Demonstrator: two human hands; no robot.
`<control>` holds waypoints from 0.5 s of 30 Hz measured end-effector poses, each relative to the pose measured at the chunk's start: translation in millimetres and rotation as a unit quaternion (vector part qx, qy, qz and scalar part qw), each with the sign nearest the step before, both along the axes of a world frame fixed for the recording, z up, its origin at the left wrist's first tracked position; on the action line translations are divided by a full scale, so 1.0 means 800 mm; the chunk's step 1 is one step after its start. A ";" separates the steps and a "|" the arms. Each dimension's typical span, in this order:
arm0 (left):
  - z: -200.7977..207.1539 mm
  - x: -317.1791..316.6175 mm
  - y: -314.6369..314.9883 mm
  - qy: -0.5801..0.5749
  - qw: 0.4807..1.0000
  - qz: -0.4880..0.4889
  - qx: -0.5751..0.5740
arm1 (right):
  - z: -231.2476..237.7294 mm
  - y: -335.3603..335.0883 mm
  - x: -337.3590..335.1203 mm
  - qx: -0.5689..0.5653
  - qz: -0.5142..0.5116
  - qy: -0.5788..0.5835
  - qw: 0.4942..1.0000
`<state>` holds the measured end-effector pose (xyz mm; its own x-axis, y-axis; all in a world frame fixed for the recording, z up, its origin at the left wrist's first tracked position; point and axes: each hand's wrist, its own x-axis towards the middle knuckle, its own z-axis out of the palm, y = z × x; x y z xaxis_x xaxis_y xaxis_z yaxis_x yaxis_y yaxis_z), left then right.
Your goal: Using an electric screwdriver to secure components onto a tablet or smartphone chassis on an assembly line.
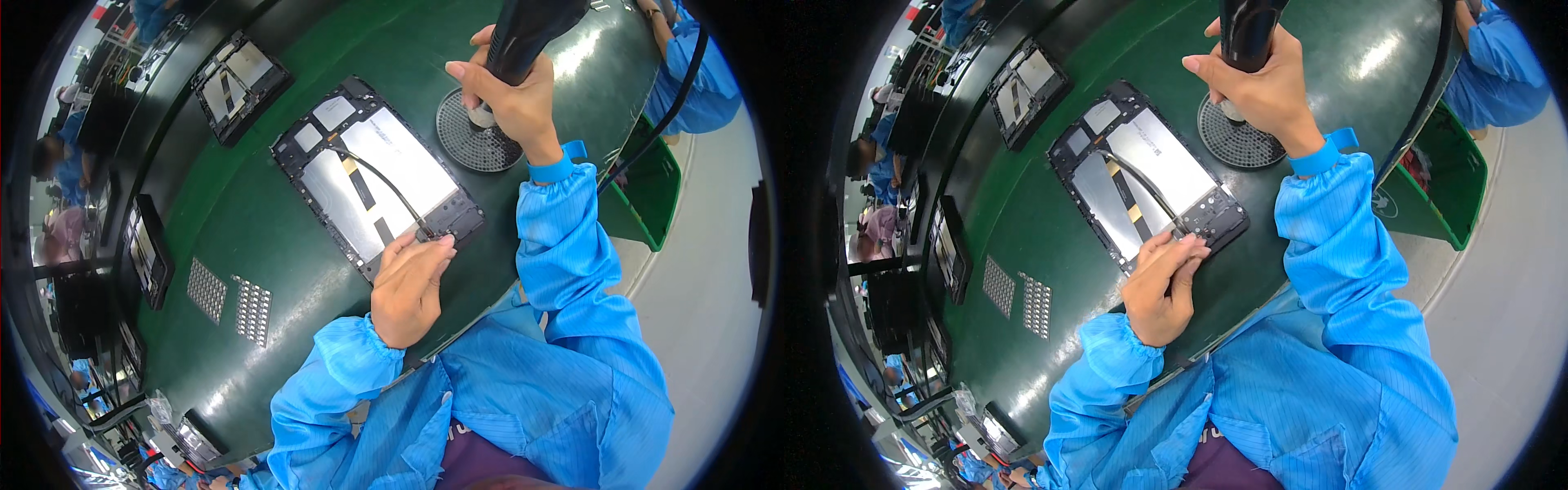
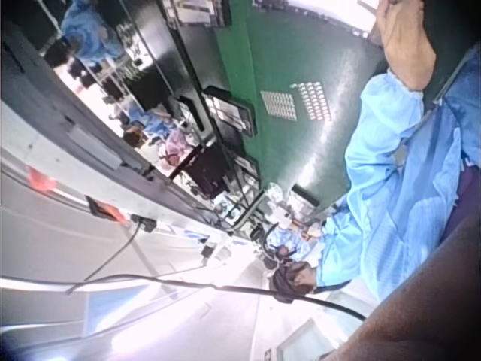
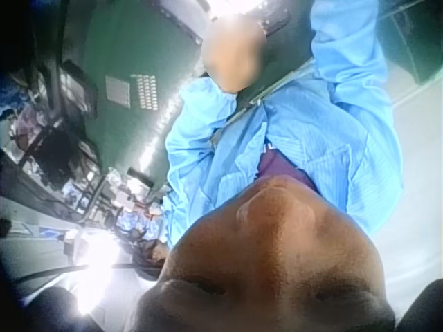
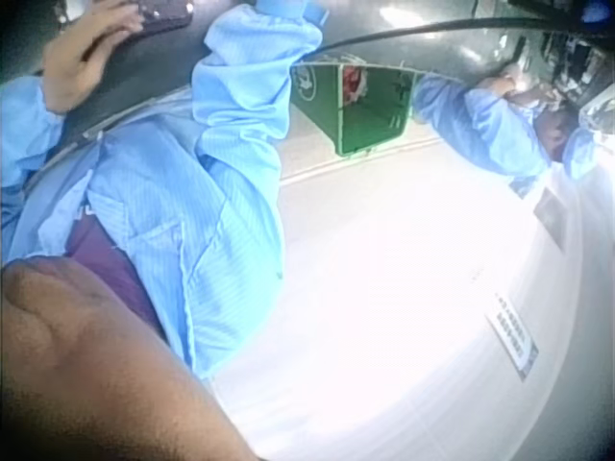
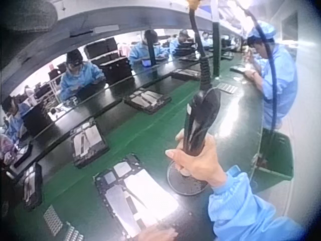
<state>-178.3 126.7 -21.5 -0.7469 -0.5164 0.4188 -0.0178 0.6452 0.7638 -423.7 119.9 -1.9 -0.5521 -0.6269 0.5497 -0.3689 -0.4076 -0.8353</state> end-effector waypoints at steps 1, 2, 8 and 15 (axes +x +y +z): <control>0.003 0.001 0.003 0.002 0.999 0.017 0.051 | 0.003 -0.002 0.003 0.008 -0.002 -0.026 1.000; 0.006 0.006 0.002 0.000 0.998 0.030 0.048 | 0.005 -0.007 0.010 0.015 0.002 -0.054 0.998; 0.016 0.069 -0.045 -0.036 0.994 0.102 0.018 | 0.025 0.000 0.036 -0.054 0.001 -0.029 0.998; -0.005 0.077 -0.130 0.077 0.924 0.197 0.319 | 0.065 -0.057 0.130 -0.037 0.189 -0.062 0.979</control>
